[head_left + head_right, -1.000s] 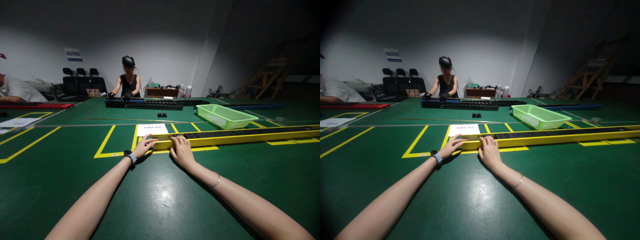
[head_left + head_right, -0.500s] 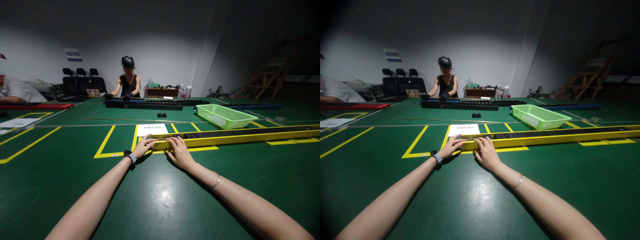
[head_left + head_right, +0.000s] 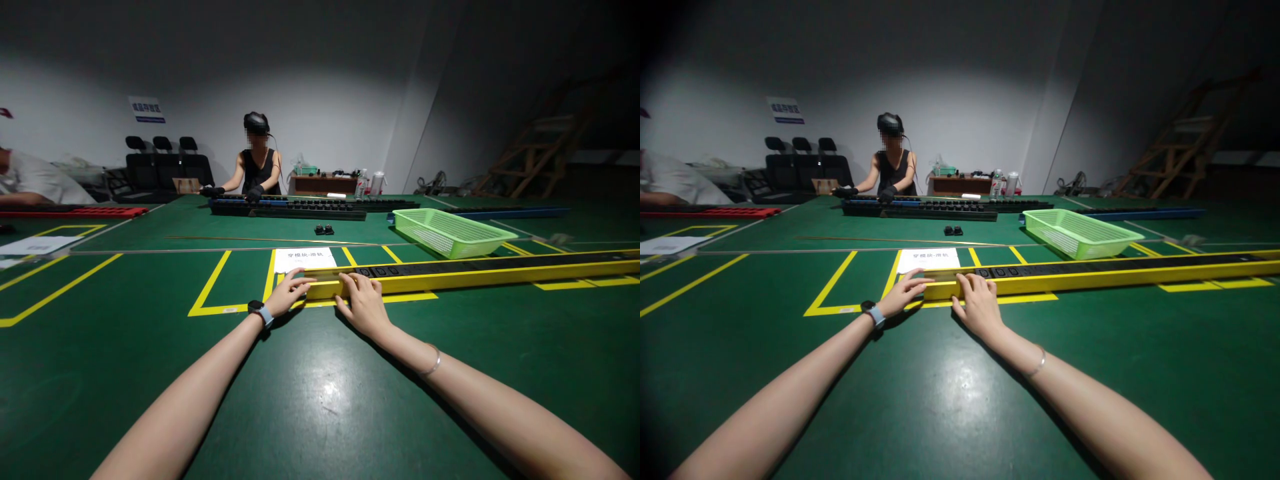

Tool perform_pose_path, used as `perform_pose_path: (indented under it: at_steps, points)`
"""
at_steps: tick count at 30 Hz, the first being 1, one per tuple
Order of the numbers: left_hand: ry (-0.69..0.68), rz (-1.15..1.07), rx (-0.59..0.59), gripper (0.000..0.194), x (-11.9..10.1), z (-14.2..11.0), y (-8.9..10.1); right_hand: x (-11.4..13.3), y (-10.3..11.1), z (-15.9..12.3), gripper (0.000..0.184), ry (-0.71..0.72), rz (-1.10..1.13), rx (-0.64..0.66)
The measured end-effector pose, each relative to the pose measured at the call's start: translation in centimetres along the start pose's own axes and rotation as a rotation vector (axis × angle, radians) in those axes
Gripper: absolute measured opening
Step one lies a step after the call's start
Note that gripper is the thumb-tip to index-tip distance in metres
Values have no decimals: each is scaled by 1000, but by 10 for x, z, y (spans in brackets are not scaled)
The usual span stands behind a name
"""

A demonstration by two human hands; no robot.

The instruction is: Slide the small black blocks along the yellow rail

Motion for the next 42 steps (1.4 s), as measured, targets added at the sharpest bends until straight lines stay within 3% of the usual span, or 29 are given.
perform_pose_path:
  at_steps: [24, 35, 42]
  points:
    - [0, -1, -5, 39, 1, 0, -1, -1, -1, -1, 47, -47, -54, 29]
    - [38, -39, -12, 39, 0, 1, 0, -1, -5, 2, 40, 69, 31, 32]
    - [2, 111, -10, 44, -1, -1, -3, -3, -6, 4, 39, 58, 31, 59]
Point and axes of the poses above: each hand's wrist, its own z-axis towards the middle knuckle, its own y-axis out of the back of the hand, x = y × z, the point moved 3 cm from there along z, towards the middle knuckle, and after that the axes turned 10 degrees about -z, right-handed, at the moved point
